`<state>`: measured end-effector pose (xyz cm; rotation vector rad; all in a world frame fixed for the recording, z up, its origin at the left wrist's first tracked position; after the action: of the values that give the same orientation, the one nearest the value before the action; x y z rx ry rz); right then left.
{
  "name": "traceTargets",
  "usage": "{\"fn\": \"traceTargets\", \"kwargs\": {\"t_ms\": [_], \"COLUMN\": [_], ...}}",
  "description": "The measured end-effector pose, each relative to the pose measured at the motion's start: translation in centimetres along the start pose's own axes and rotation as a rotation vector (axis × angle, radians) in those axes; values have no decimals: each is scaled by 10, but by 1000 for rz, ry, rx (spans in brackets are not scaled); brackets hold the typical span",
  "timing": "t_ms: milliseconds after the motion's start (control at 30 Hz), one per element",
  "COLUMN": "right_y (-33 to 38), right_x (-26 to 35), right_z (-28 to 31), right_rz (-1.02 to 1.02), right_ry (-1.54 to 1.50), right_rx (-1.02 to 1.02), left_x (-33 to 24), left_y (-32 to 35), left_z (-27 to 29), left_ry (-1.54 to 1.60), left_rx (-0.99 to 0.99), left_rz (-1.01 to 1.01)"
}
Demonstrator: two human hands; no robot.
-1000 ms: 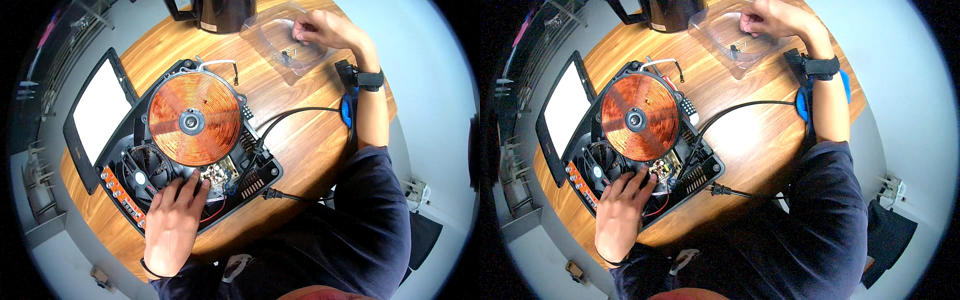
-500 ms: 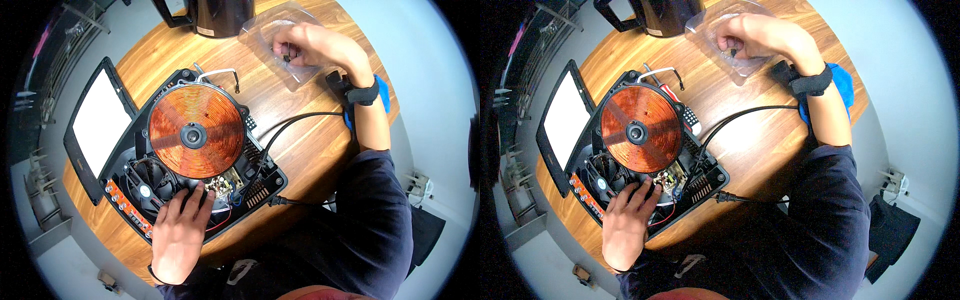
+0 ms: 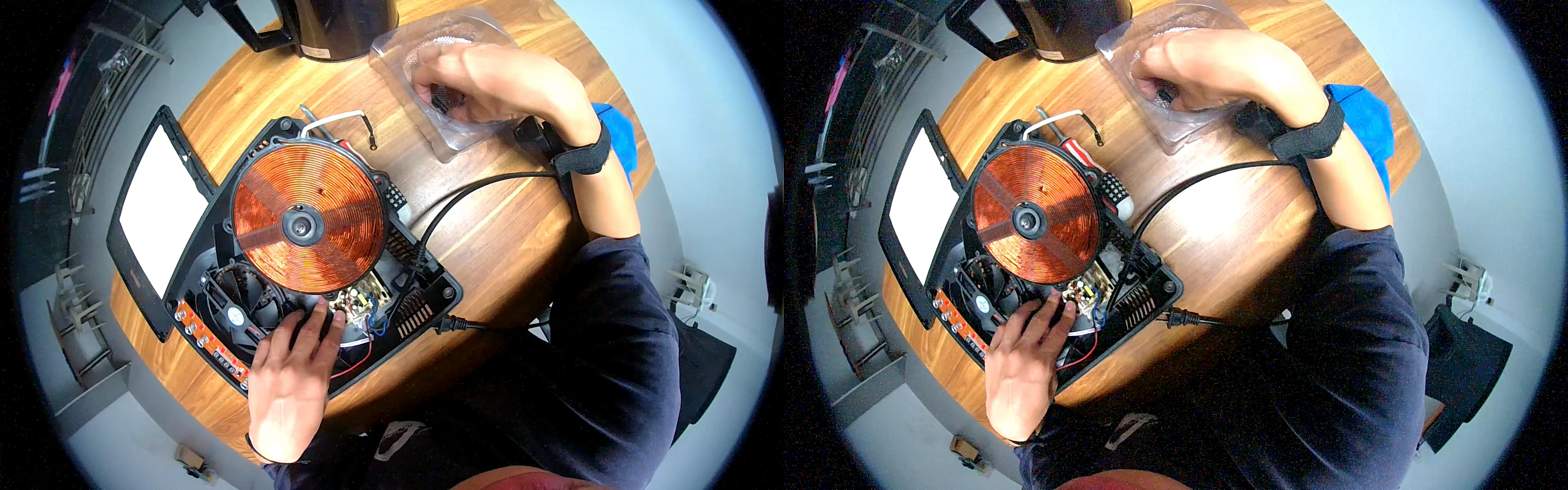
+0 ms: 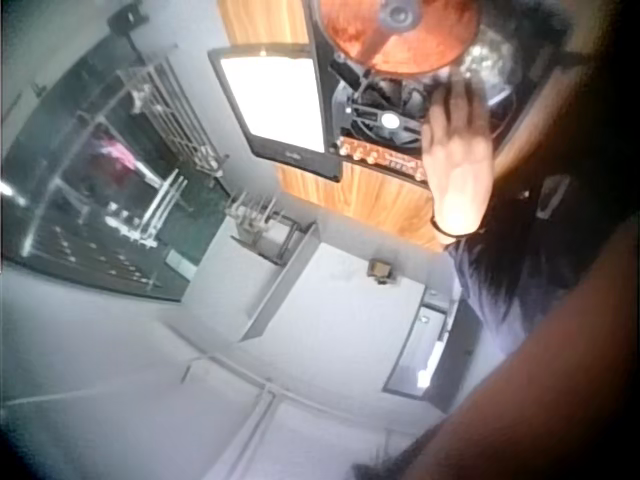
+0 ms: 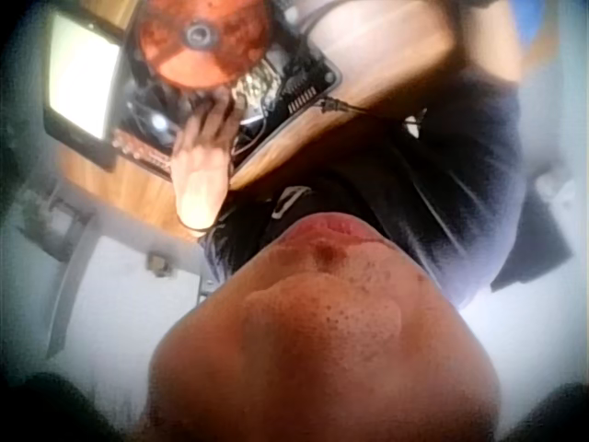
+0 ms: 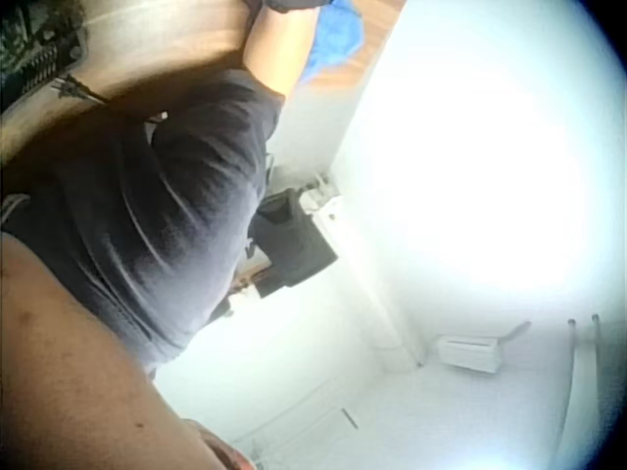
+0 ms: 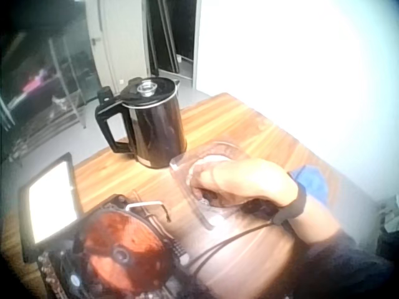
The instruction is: The person assembles an induction cooktop by installing the copper induction coil, connecting wires, and securing components with a screwdriver. They then place the glass top onto the unit and flip it over to show the finished assembly.
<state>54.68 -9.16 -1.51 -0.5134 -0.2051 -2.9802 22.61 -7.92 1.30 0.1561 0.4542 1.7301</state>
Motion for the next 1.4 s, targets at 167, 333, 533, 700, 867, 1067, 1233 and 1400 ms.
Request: {"fn": "traceTargets", "kwargs": {"t_ms": [167,333,533,700,867,1067,1233,1400], "right_y": [-9,-7,-1,-4,-4,-9,-12,-7], "right_x": [4,-5,-22,-17,-26,-13,-8,-14], "right_z": [2,0,17,22,12,10,-1,2], "right_rz": [-36,-21,-107,-27,-56,-12,18,23], "right_ry": [-30,10,13,-22,-64,-8,14,2], "right_rx": [15,-6,-51,-89,-29,-57,-87,-57], "left_x": [0,0,0,-1,-1,-1,-1,-1], "left_y": [2,1,1,0,2,2,2,2], "left_z": [-4,-3,-2,-2,-3,-2,-2,-2], "left_ry": [-17,-22,11,7,1,12,6,9], "left_rx": [8,8,2,12,4,-2,-17,-15], "left_rz": [-18,-19,13,8,10,22,15,19]}}
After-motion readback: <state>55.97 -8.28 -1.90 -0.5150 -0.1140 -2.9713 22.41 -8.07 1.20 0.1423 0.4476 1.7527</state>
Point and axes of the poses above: each hand's wrist, its own y-axis away from the middle knuckle, its own z-axis out of the back of the hand, x = y × z, the point moved 10 cm from there along -y, towards the middle knuckle, and after that the axes turned 4 degrees about x, right-handed, at the moved point
